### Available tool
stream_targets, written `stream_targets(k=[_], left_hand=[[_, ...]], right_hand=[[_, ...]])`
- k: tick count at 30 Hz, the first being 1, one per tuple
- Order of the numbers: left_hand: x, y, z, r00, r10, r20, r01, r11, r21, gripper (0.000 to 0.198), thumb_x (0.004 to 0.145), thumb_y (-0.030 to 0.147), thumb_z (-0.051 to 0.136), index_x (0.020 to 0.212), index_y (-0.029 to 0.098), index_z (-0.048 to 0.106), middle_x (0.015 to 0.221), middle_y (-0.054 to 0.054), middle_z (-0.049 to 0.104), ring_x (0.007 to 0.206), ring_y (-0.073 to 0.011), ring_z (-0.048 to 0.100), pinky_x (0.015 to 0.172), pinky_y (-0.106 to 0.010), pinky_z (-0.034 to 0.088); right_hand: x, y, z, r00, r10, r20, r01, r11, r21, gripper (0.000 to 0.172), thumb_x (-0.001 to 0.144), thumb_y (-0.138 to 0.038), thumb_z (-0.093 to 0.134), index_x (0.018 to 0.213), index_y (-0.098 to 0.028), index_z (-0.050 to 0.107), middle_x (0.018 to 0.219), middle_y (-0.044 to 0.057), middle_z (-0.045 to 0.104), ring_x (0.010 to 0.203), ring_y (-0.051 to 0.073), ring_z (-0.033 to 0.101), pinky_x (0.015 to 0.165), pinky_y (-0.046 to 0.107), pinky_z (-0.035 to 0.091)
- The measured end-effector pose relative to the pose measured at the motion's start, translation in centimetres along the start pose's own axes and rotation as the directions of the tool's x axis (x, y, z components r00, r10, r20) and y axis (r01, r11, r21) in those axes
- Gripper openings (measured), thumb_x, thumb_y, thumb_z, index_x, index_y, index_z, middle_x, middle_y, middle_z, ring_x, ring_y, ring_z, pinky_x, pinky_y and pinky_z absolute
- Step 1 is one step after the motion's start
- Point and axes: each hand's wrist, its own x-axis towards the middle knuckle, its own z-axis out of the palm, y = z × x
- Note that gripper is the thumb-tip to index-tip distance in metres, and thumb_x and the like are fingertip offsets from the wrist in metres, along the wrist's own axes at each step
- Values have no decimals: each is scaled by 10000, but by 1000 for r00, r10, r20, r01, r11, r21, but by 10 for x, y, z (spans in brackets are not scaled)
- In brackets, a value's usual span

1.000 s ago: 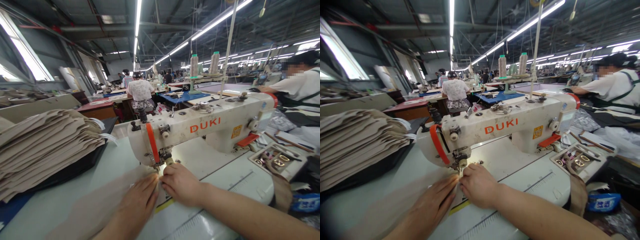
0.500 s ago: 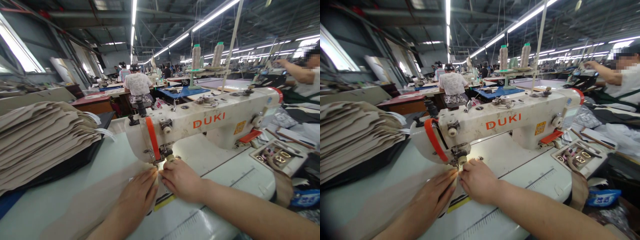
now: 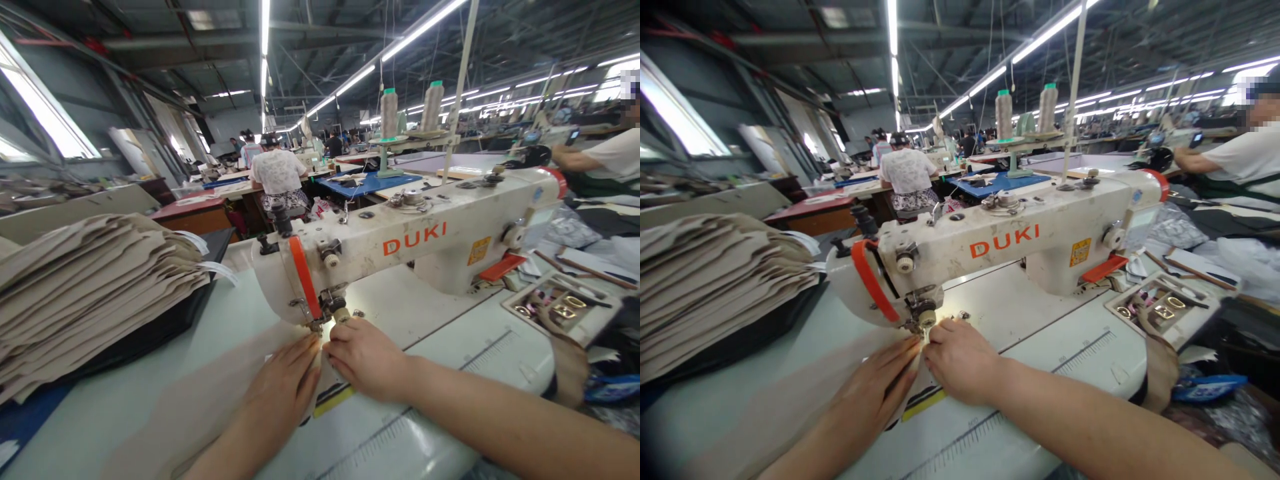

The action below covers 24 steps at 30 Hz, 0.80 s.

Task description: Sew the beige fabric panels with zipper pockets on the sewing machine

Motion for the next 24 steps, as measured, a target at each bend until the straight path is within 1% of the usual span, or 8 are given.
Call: stream_targets(k=[4, 8, 11, 15, 17, 19, 22, 24], left_hand=[[3, -7, 2, 1000, -8, 28, 7, 1000, 18, 344, 978, 262, 435, 1200, 171, 682, 1188, -110, 730, 1072, -237, 702, 930, -385, 590], [7, -13, 4, 999, 9, 42, -12, 998, 66, 339, 988, 273, 409, 1145, 163, 688, 1145, -121, 742, 1048, -252, 707, 911, -418, 595], [10, -16, 6, 999, 13, 33, -16, 995, 94, 328, 991, 287, 411, 1120, 172, 689, 1121, -116, 748, 1040, -249, 708, 899, -408, 597], [11, -15, 5, 999, -2, 47, -3, 995, 104, 339, 990, 279, 402, 1148, 162, 678, 1147, -124, 740, 1064, -247, 702, 917, -408, 588], [3, -12, -2, 997, -18, 78, 10, 994, 110, 352, 985, 260, 402, 1183, 139, 667, 1189, -135, 727, 1083, -246, 698, 919, -403, 589], [-12, -5, -12, 993, -47, 112, 35, 994, 103, 367, 980, 260, 422, 1245, 129, 640, 1245, -137, 703, 1117, -241, 685, 934, -397, 585], [-41, 11, -32, 980, -101, 173, 88, 993, 83, 403, 974, 258, 453, 1344, 158, 580, 1341, -110, 652, 1196, -227, 644, 991, -399, 556], [-55, 23, -46, 967, -127, 220, 112, 991, 79, 434, 974, 257, 464, 1395, 181, 537, 1391, -91, 618, 1244, -217, 611, 1028, -390, 529]], right_hand=[[1, 1, 1, 1000, 6, -20, -6, 1000, -16, 200, 988, -222, 531, 900, -135, 689, 908, 80, 641, 885, 223, 535, 813, 345, 410], [0, 1, 3, 999, 22, -38, -23, 1000, -20, 232, 996, -209, 505, 865, -143, 684, 886, 75, 637, 874, 220, 535, 813, 344, 410], [-1, 2, 5, 998, 38, -49, -38, 999, -12, 233, 994, -195, 503, 853, -148, 683, 867, 70, 635, 863, 215, 531, 813, 338, 411], [-4, 3, 5, 996, 53, -65, -52, 999, 8, 226, 995, -197, 507, 863, -157, 686, 878, 68, 644, 868, 212, 536, 838, 337, 417], [-6, 3, 4, 995, 52, -82, -50, 998, 22, 220, 994, -201, 511, 873, -159, 690, 886, 71, 649, 885, 212, 544, 864, 342, 420], [-9, 2, 2, 994, 41, -105, -36, 998, 42, 215, 988, -185, 513, 877, -158, 695, 880, 73, 651, 889, 212, 554, 865, 344, 427], [-12, 1, 2, 990, 7, -143, 4, 997, 82, 220, 977, -148, 504, 884, -150, 704, 857, 79, 650, 870, 217, 561, 825, 342, 441], [-13, 1, 3, 986, -17, -167, 35, 993, 109, 233, 980, -145, 491, 900, -146, 710, 854, 85, 649, 871, 224, 560, 818, 347, 446]])
